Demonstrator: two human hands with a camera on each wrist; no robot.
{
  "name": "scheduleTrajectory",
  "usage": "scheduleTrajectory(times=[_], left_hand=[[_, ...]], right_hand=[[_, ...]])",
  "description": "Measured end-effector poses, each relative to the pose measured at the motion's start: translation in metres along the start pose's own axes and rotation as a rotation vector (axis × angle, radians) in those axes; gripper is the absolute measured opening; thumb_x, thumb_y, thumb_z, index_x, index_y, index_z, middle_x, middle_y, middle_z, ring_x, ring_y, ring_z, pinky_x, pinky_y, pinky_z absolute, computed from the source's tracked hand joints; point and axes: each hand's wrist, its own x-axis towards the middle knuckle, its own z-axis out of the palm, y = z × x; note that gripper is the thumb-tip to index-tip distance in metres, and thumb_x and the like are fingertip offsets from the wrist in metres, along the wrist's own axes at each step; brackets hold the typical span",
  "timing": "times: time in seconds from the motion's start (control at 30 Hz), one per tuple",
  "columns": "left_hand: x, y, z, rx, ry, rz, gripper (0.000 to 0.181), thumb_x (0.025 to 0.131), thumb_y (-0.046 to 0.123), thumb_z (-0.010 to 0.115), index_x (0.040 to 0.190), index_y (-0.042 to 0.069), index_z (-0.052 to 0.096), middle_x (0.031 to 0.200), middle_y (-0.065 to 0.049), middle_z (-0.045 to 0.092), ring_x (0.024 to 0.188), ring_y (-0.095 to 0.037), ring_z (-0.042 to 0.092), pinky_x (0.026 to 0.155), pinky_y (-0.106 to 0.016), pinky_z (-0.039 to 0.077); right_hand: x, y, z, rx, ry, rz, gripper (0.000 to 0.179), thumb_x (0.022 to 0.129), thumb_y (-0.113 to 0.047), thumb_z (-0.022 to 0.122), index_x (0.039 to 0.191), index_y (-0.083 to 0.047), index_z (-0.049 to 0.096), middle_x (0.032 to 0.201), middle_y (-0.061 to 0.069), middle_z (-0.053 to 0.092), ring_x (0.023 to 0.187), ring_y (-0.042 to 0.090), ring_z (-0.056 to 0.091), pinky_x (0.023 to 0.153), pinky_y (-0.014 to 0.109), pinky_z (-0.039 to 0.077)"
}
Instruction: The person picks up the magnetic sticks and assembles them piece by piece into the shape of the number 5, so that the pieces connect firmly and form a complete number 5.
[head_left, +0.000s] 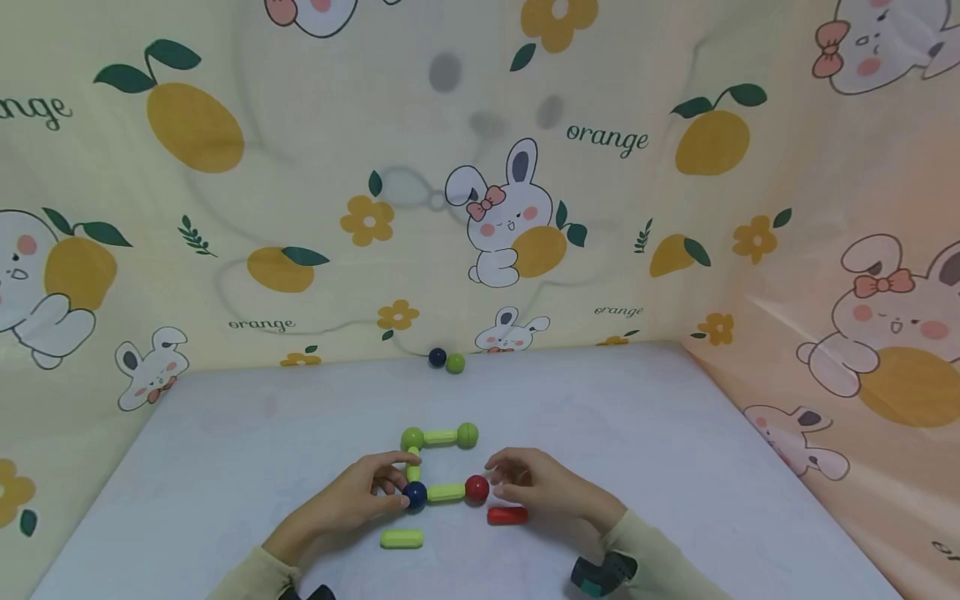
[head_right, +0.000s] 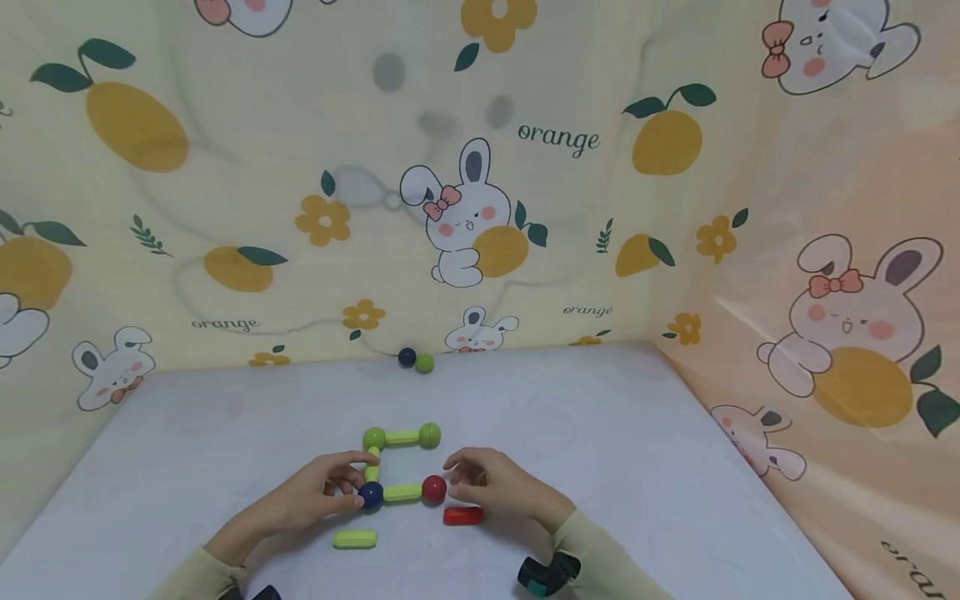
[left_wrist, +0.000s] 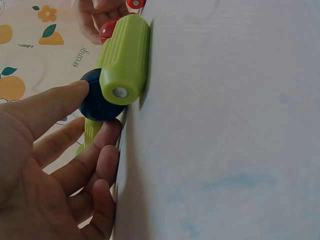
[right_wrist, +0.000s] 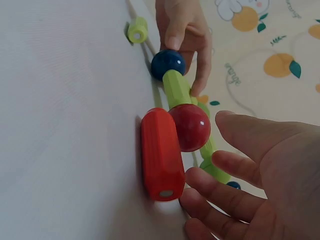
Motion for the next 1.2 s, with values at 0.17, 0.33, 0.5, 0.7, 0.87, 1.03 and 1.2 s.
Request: scheduleTrajectory(times=[0.17,0.33,0.5,0.7,0.87,1.03,1.2], left_hand=[[0.0,-0.001,0.0,0.004,-0.002,0.015,0.055,0.091,0.015,0.075,0.141,0.005,0.054,0.103,-0.005,0.067,0.092,-0.016,0.06,0.075,-0.021,0.049],[-0.001,0.0,0.0,0.005,0.002,0.005,0.055,0.091,0.015,0.075,0.141,0.006,0.054,0.103,-0.005,0.067,0.092,-0.016,0.059,0.074,-0.021,0.047],[-0.002,0.001,0.001,0.005,0.004,0.007,0.055,0.091,0.015,0.074,0.141,0.005,0.054,0.103,-0.005,0.067,0.091,-0.015,0.059,0.073,-0.021,0.046],[-0.002,0.002,0.001,0.01,0.006,0.007,0.055,0.091,0.015,0.074,0.141,0.005,0.055,0.103,-0.005,0.067,0.09,-0.015,0.058,0.072,-0.021,0.046],[-0.002,0.002,0.001,0.012,0.005,0.007,0.055,0.091,0.015,0.074,0.141,0.005,0.055,0.103,-0.005,0.067,0.091,-0.016,0.059,0.073,-0.021,0.046],[-0.002,0.001,0.001,0.01,0.004,0.003,0.055,0.091,0.015,0.074,0.141,0.005,0.054,0.104,-0.005,0.066,0.092,-0.016,0.058,0.073,-0.021,0.046],[-0.001,0.001,0.001,0.006,0.003,0.008,0.055,0.091,0.014,0.074,0.141,0.004,0.054,0.104,-0.006,0.066,0.091,-0.016,0.058,0.073,-0.021,0.046]], right_hand=[[-0.01,0.0,0.0,0.012,0.01,0.017,0.033,0.095,-0.022,0.07,0.126,-0.012,0.064,0.11,0.001,0.069,0.095,0.015,0.059,0.081,0.021,0.05],[-0.017,0.002,0.0,0.02,0.004,0.026,0.032,0.096,-0.022,0.068,0.126,-0.012,0.065,0.109,0.0,0.069,0.094,0.014,0.059,0.081,0.021,0.05],[-0.023,0.003,0.0,0.036,0.0,0.026,0.032,0.096,-0.023,0.069,0.125,-0.012,0.065,0.107,0.0,0.068,0.092,0.012,0.059,0.079,0.02,0.05],[-0.027,0.004,0.002,0.045,-0.01,0.012,0.03,0.095,-0.022,0.069,0.124,-0.012,0.066,0.104,-0.001,0.067,0.086,0.009,0.055,0.073,0.02,0.046],[-0.029,0.004,0.004,0.019,-0.01,-0.003,0.028,0.093,-0.018,0.073,0.12,-0.014,0.067,0.103,-0.003,0.067,0.087,0.008,0.055,0.076,0.019,0.046],[-0.029,0.004,0.005,-0.041,-0.005,-0.04,0.029,0.09,-0.012,0.075,0.119,-0.013,0.068,0.102,-0.003,0.067,0.085,0.005,0.055,0.077,0.019,0.047],[-0.031,0.0,0.007,-0.098,-0.004,-0.046,0.031,0.09,-0.011,0.075,0.119,-0.014,0.067,0.098,-0.005,0.067,0.082,0.002,0.054,0.074,0.019,0.048]])
